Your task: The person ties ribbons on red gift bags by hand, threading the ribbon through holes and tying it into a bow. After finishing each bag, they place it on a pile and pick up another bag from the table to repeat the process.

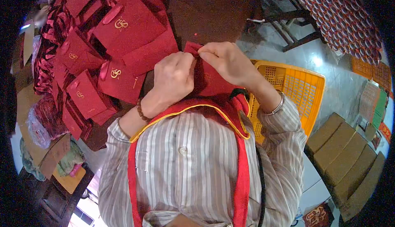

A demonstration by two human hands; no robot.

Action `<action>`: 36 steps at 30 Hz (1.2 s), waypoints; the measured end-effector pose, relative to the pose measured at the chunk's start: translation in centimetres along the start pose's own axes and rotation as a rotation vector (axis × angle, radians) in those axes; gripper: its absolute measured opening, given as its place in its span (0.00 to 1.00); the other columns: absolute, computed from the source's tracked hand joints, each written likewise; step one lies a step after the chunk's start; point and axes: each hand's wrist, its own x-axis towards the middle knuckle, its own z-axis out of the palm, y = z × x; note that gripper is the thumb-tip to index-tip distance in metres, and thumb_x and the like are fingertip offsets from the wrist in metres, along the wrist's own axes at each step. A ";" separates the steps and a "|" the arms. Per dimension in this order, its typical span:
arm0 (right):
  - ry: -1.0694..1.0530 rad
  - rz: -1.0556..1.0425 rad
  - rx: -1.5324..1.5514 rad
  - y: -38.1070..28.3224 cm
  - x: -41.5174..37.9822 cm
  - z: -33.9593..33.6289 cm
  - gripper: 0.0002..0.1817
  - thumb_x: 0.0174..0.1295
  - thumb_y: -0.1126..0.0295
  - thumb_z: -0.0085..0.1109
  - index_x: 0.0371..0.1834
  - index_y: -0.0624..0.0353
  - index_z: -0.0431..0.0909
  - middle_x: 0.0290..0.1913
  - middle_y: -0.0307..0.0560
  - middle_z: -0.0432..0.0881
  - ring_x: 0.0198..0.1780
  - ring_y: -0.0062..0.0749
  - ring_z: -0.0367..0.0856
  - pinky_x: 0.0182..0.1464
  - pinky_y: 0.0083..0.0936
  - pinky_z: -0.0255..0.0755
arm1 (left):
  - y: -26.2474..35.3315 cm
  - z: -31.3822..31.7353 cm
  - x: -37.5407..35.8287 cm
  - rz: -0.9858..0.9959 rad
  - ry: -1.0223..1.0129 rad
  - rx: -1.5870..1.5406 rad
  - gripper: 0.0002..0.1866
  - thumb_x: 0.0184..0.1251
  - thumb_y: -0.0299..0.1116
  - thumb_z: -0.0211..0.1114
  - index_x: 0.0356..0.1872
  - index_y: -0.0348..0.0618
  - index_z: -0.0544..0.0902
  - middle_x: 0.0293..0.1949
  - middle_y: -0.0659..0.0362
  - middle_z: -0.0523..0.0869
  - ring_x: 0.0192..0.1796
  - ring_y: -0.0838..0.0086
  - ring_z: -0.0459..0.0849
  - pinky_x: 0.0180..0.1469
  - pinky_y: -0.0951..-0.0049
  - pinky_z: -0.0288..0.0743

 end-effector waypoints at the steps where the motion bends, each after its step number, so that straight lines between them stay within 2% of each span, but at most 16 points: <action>1: 0.018 -0.008 -0.003 -0.1 0.0 0.0 0.13 0.61 0.68 0.50 0.39 0.69 0.77 0.37 0.57 0.82 0.41 0.42 0.81 0.43 0.29 0.72 | 0.1 0.0 0.0 0.000 0.001 0.001 0.04 0.42 0.23 0.57 0.21 0.39 0.71 0.18 0.52 0.73 0.22 0.59 0.76 0.25 0.61 0.70; 5: 0.043 -0.044 0.026 0.0 0.0 0.6 0.13 0.61 0.68 0.50 0.38 0.69 0.77 0.35 0.57 0.81 0.40 0.44 0.81 0.42 0.30 0.72 | 0.0 0.2 -0.1 0.111 -0.002 0.091 0.05 0.40 0.23 0.57 0.21 0.40 0.70 0.18 0.53 0.72 0.22 0.61 0.75 0.25 0.62 0.69; 7: 0.025 -0.008 -0.053 -0.2 -0.1 0.5 0.12 0.63 0.70 0.50 0.41 0.70 0.77 0.35 0.47 0.82 0.40 0.22 0.77 0.43 0.21 0.70 | -0.6 0.2 -0.5 0.016 -0.026 -0.040 0.05 0.44 0.25 0.60 0.23 0.38 0.72 0.20 0.51 0.74 0.24 0.58 0.76 0.27 0.62 0.70; 8: 0.028 -0.006 -0.051 -0.1 0.0 0.4 0.12 0.63 0.70 0.50 0.41 0.70 0.77 0.35 0.47 0.82 0.40 0.22 0.77 0.43 0.21 0.70 | -0.7 0.1 -0.4 0.018 -0.028 -0.041 0.05 0.44 0.25 0.60 0.23 0.38 0.72 0.20 0.51 0.74 0.24 0.58 0.76 0.27 0.62 0.70; 10: -0.006 -0.004 0.028 0.3 0.6 0.2 0.12 0.63 0.70 0.50 0.41 0.70 0.77 0.35 0.47 0.82 0.40 0.22 0.77 0.44 0.20 0.70 | -0.8 -0.6 0.2 -0.159 -0.082 -0.251 0.06 0.53 0.27 0.64 0.30 0.36 0.78 0.26 0.51 0.80 0.29 0.58 0.80 0.31 0.64 0.74; 13: -0.021 -0.004 0.036 1.4 0.7 0.1 0.13 0.63 0.69 0.50 0.42 0.69 0.77 0.36 0.47 0.82 0.40 0.22 0.77 0.45 0.19 0.69 | -0.6 -1.4 0.1 -0.247 -0.053 -0.346 0.08 0.55 0.28 0.65 0.33 0.36 0.79 0.29 0.50 0.82 0.31 0.58 0.82 0.32 0.67 0.75; 16: -0.025 -0.038 0.045 1.9 0.7 0.0 0.13 0.64 0.68 0.50 0.42 0.69 0.77 0.36 0.46 0.82 0.40 0.22 0.77 0.46 0.19 0.69 | -1.1 -1.4 -0.1 -0.319 -0.011 -0.454 0.05 0.55 0.26 0.64 0.31 0.35 0.79 0.28 0.49 0.82 0.30 0.59 0.82 0.32 0.68 0.75; 20: -0.090 0.044 0.162 0.7 0.8 -0.5 0.14 0.63 0.68 0.51 0.44 0.70 0.76 0.38 0.45 0.82 0.42 0.24 0.77 0.46 0.19 0.69 | -1.0 0.0 -0.3 -0.157 0.002 -0.297 0.04 0.54 0.24 0.64 0.30 0.36 0.79 0.27 0.50 0.81 0.30 0.60 0.82 0.32 0.68 0.74; 23: -0.138 0.059 0.155 0.5 0.8 -1.3 0.15 0.63 0.68 0.50 0.46 0.69 0.75 0.41 0.46 0.81 0.44 0.28 0.78 0.47 0.20 0.69 | -1.3 -0.4 0.0 -0.139 -0.039 -0.360 0.04 0.54 0.24 0.64 0.31 0.35 0.80 0.27 0.51 0.80 0.30 0.61 0.81 0.33 0.70 0.74; 26: -0.136 0.228 0.270 1.7 0.8 -1.8 0.15 0.63 0.67 0.48 0.47 0.67 0.74 0.45 0.48 0.79 0.46 0.30 0.77 0.49 0.22 0.69 | -2.1 -1.1 0.9 -0.154 -0.014 -0.469 0.05 0.58 0.26 0.62 0.34 0.37 0.81 0.34 0.53 0.80 0.39 0.62 0.80 0.40 0.69 0.73; 28: -0.217 -0.452 -0.263 3.6 1.7 -2.2 0.16 0.64 0.65 0.46 0.48 0.64 0.75 0.47 0.46 0.79 0.48 0.28 0.76 0.49 0.21 0.69 | -3.3 -0.9 1.5 -0.078 0.016 -0.358 0.06 0.61 0.28 0.59 0.35 0.39 0.81 0.40 0.55 0.79 0.46 0.63 0.77 0.47 0.67 0.69; 29: -0.218 -0.454 -0.263 3.8 1.6 -2.3 0.16 0.64 0.65 0.46 0.48 0.64 0.75 0.47 0.46 0.79 0.48 0.28 0.76 0.49 0.21 0.69 | -3.9 -0.7 1.7 -0.078 0.017 -0.357 0.06 0.61 0.28 0.59 0.35 0.39 0.81 0.40 0.55 0.79 0.46 0.63 0.77 0.47 0.67 0.69; 31: -0.320 -0.084 -0.001 2.0 1.5 -2.5 0.15 0.63 0.66 0.48 0.47 0.64 0.76 0.47 0.45 0.79 0.47 0.29 0.76 0.49 0.22 0.69 | -4.9 -0.2 2.1 -0.024 -0.184 -0.377 0.05 0.60 0.27 0.59 0.35 0.40 0.81 0.39 0.56 0.80 0.45 0.65 0.76 0.47 0.70 0.68; 32: -0.317 -0.085 -0.001 0.9 1.7 -3.1 0.15 0.63 0.66 0.48 0.47 0.64 0.76 0.47 0.45 0.79 0.47 0.29 0.76 0.49 0.22 0.69 | -5.3 0.1 2.2 -0.040 -0.231 -0.431 0.05 0.60 0.27 0.59 0.34 0.40 0.80 0.37 0.57 0.80 0.42 0.67 0.76 0.46 0.72 0.67; 34: -0.467 0.210 0.144 -0.6 1.7 -4.1 0.14 0.62 0.67 0.50 0.46 0.64 0.76 0.47 0.43 0.79 0.45 0.28 0.76 0.47 0.22 0.69 | -5.4 -0.4 2.8 -0.046 -0.313 -0.535 0.04 0.60 0.27 0.58 0.33 0.39 0.79 0.35 0.57 0.79 0.42 0.67 0.76 0.46 0.72 0.67; 36: -0.534 0.097 0.215 2.6 2.7 -4.3 0.14 0.63 0.67 0.50 0.46 0.64 0.77 0.46 0.42 0.79 0.44 0.25 0.75 0.45 0.20 0.69 | -5.4 0.0 2.9 -0.038 -0.360 -0.663 0.07 0.62 0.31 0.57 0.30 0.39 0.78 0.30 0.57 0.76 0.38 0.66 0.73 0.43 0.70 0.67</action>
